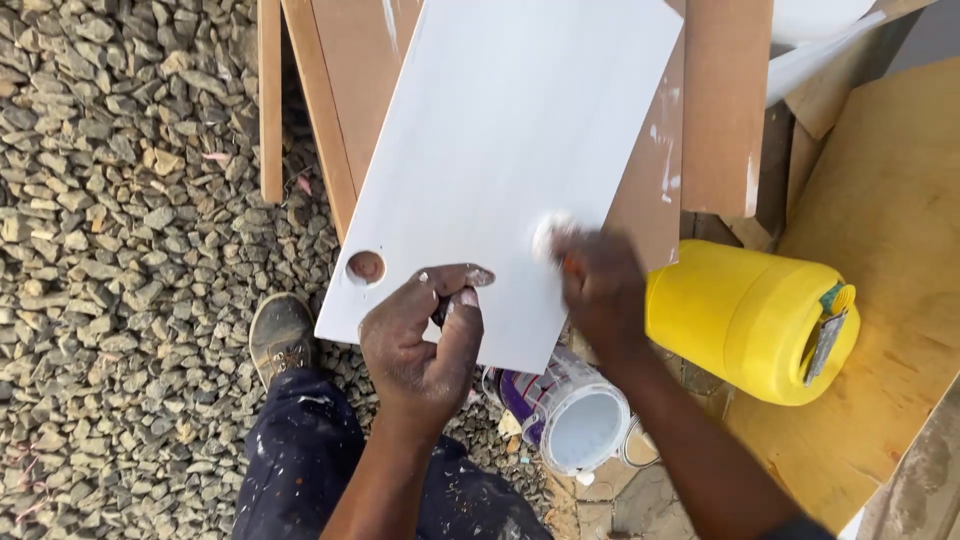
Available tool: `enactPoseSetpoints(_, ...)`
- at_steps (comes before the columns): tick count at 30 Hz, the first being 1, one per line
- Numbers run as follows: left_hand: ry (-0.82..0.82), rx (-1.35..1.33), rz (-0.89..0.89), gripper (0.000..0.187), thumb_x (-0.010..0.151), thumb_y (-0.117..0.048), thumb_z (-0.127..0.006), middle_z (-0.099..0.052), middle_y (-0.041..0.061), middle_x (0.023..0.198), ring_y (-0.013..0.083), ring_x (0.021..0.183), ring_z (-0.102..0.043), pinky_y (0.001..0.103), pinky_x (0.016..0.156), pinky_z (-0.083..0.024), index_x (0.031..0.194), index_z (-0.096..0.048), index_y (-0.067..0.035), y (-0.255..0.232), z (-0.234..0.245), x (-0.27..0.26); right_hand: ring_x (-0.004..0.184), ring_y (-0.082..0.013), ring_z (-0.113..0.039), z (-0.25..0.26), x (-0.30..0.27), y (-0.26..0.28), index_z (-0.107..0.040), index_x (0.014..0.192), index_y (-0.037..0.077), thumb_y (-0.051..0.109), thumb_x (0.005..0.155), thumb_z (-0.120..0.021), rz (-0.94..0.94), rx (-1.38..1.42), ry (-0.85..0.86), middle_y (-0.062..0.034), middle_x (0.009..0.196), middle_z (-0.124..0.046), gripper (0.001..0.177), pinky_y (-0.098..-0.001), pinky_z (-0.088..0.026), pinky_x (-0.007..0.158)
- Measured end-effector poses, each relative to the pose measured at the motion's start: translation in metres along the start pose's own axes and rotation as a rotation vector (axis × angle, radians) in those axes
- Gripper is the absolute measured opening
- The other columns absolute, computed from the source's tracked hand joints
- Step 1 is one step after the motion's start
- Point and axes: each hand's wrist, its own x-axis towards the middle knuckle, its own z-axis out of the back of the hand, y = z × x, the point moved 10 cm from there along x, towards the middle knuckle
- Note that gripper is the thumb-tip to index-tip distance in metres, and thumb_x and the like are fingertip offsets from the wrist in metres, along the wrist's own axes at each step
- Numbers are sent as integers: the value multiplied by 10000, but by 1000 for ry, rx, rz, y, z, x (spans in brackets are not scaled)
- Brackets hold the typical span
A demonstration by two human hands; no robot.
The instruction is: A person uses a small foam applicator to apply white paint to a furniture panel.
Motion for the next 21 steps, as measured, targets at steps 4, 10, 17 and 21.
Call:
enactPoseSetpoints(4, 31, -94, 29, 226, 982, -87, -515, -771, 149, 946, 251, 835, -779, 328, 698, -599, 1001, -716, 14, 10, -6, 11, 823, -317, -585, 17, 114, -99, -697, 952, 40, -57, 919, -577, 6, -124, -214, -107, 877, -655, 158, -444, -467, 729)
enactPoseSetpoints(10, -7, -60, 74, 191, 985, -111, -546, -784, 103, 943, 176, 748, -735, 309, 692, -495, 970, -721, -36, 22, -1, 21, 864, -179, -609, 33, 232, -223, -640, 1011, 109, 48, 933, -656, -152, 42, -217, -34, 928, -660, 100, -367, -491, 728)
enactPoseSetpoints(17, -153, -138, 160, 233, 998, -195, -577, -734, 124, 772, 146, 547, -617, 321, 658, -481, 964, -720, -15, 16, 23, 23, 667, -237, -454, 2, 116, -91, -425, 846, 132, 162, 956, -552, -322, 153, -5, -26, 730, -469, 171, -455, -368, 621)
enactPoseSetpoints(21, -157, -102, 120, 220, 997, -191, -573, -690, 72, 648, 121, 566, -649, 328, 857, -428, 967, -719, -29, 9, 24, 10, 510, -201, -391, -9, -20, 33, -488, 724, 127, 143, 972, -632, -175, 183, 1, -34, 595, -452, 287, -428, -336, 485)
